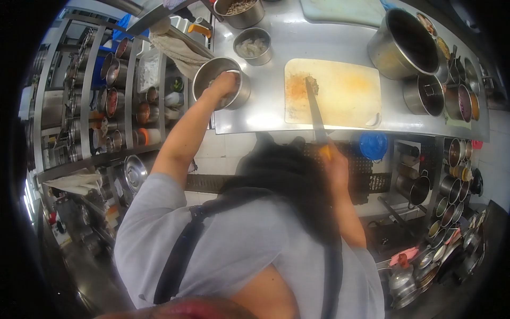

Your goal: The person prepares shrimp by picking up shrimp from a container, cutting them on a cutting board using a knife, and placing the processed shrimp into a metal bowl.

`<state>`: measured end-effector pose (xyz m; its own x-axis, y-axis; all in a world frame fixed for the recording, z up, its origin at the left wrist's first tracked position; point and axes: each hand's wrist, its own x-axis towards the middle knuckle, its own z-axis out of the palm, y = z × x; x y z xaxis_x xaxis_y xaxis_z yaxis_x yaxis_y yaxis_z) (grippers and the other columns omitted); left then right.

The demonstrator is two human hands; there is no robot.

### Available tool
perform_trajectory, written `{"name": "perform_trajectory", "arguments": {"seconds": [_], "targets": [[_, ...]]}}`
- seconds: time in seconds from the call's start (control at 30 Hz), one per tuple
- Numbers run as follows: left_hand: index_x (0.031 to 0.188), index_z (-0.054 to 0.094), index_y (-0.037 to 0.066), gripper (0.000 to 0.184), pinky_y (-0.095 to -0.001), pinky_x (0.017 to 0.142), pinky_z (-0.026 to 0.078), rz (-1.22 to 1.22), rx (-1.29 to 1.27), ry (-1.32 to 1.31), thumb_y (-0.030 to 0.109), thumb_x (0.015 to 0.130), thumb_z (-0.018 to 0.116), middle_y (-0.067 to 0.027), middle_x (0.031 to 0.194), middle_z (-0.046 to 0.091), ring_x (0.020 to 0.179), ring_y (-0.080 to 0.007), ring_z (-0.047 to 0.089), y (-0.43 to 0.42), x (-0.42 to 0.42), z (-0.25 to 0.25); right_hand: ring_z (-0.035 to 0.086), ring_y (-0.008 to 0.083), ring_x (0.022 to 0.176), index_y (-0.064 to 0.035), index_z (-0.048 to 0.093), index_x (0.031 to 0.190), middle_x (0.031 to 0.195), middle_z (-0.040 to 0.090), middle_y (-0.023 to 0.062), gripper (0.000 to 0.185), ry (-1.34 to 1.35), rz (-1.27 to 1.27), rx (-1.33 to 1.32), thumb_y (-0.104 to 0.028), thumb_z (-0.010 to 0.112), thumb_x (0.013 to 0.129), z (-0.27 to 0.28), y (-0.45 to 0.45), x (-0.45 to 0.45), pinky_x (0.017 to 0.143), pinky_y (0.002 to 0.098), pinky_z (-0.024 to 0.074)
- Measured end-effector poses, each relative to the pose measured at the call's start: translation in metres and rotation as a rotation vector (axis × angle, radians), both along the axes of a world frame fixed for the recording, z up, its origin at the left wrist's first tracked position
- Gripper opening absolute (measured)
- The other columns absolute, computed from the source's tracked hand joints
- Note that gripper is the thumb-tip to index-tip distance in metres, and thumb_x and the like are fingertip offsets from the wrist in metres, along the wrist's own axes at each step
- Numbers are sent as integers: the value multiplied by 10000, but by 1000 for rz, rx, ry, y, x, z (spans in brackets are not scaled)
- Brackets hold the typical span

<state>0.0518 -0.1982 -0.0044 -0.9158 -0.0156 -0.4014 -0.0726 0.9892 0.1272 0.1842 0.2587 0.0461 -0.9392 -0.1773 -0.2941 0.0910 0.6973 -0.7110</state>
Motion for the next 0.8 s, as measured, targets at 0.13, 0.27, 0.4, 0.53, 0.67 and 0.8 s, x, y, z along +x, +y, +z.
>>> {"name": "perform_trajectory", "arguments": {"seconds": [0.13,0.27,0.4,0.53,0.67,0.8], "targets": [[1095,720,61,327,-425,856,548,188,150,28,206,807,663,-200,992,723,944,-324,705,-8,8,42,664,421,936,-150,584,1377,1035,687,238,500,55,-24,-47,-138,696,890,-1,1,6,783,456,525],[1154,712,88,365,-360,764,550,356,193,267,231,818,710,-159,894,720,798,-229,703,-19,14,70,660,406,939,-131,609,1341,1028,680,220,514,260,77,-10,-69,702,839,1,1,5,788,447,528],[1190,698,120,361,-322,727,529,328,574,324,170,832,708,-86,867,697,724,-167,642,38,8,121,655,405,938,-129,603,1340,1021,680,215,552,250,118,-8,-37,717,807,-3,-1,-5,803,449,524],[1087,692,86,252,-331,713,554,152,609,192,192,859,680,-100,905,729,785,-189,719,107,-21,78,652,410,958,-113,606,1334,1060,682,223,535,245,44,16,-45,718,814,-8,5,-12,824,442,522],[1068,686,55,257,-347,734,564,220,629,190,223,875,661,-121,933,733,795,-221,724,168,-39,19,656,413,972,-99,611,1328,1072,684,232,522,232,-27,-3,-55,721,820,1,9,-12,839,424,526],[1036,692,49,230,-429,863,536,62,393,353,189,865,627,-167,986,709,962,-339,668,171,-33,-5,682,375,1012,-93,600,1352,1126,684,240,529,128,-91,-165,-59,718,837,0,7,-2,871,378,526]]}}
